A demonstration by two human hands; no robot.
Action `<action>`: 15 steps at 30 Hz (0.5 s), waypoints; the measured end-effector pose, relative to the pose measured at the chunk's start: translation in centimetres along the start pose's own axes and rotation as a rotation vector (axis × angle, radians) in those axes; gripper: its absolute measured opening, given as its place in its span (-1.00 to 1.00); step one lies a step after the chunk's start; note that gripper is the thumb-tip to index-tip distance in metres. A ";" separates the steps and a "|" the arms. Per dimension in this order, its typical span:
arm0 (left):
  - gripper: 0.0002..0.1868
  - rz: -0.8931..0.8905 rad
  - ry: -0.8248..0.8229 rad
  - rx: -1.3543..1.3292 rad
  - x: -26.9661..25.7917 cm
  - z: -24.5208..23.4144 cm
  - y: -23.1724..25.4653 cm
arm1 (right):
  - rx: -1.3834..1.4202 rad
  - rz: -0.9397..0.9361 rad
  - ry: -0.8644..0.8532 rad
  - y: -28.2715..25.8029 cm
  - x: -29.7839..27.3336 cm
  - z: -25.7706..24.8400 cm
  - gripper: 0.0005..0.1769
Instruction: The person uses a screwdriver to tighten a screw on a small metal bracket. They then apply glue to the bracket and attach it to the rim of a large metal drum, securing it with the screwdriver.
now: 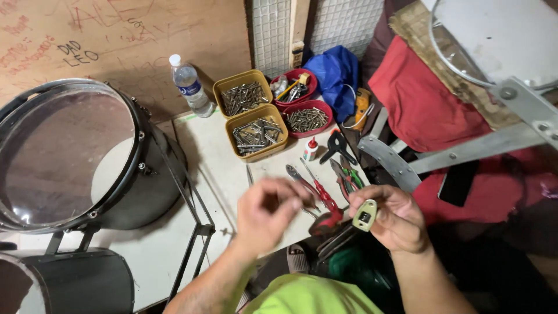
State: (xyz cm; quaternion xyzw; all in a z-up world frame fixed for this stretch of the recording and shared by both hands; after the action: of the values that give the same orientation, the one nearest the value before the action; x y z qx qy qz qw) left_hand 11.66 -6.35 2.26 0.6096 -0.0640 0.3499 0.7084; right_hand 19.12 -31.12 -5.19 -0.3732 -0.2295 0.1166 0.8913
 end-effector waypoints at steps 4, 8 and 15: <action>-0.88 0.296 -0.131 0.137 -2.2 -0.2 5.1 | -0.041 0.040 -0.073 -2.5 0.6 6.5 -0.68; -0.83 0.499 -0.350 -0.024 -3.2 -0.5 8.0 | -0.078 0.038 -0.121 -2.8 -0.2 9.1 -0.70; -0.77 0.730 -0.401 -0.002 -3.1 -0.9 10.8 | -0.208 -0.010 -0.127 -2.5 -1.5 11.4 -0.70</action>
State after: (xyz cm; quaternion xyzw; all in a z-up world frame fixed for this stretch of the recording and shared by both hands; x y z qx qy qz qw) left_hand 2.88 -6.71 9.30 0.6023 -0.4131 0.4523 0.5119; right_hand 12.26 -26.41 3.15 -0.4545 -0.2982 0.1109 0.8320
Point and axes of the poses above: each hand's wrist, its own x-axis towards the middle knuckle, its own z-axis out of the palm, y = z × x, the point moved 2 cm from there along x, towards the middle knuckle, and after that the axes turned 9 degrees about y, right-handed, at the moved point
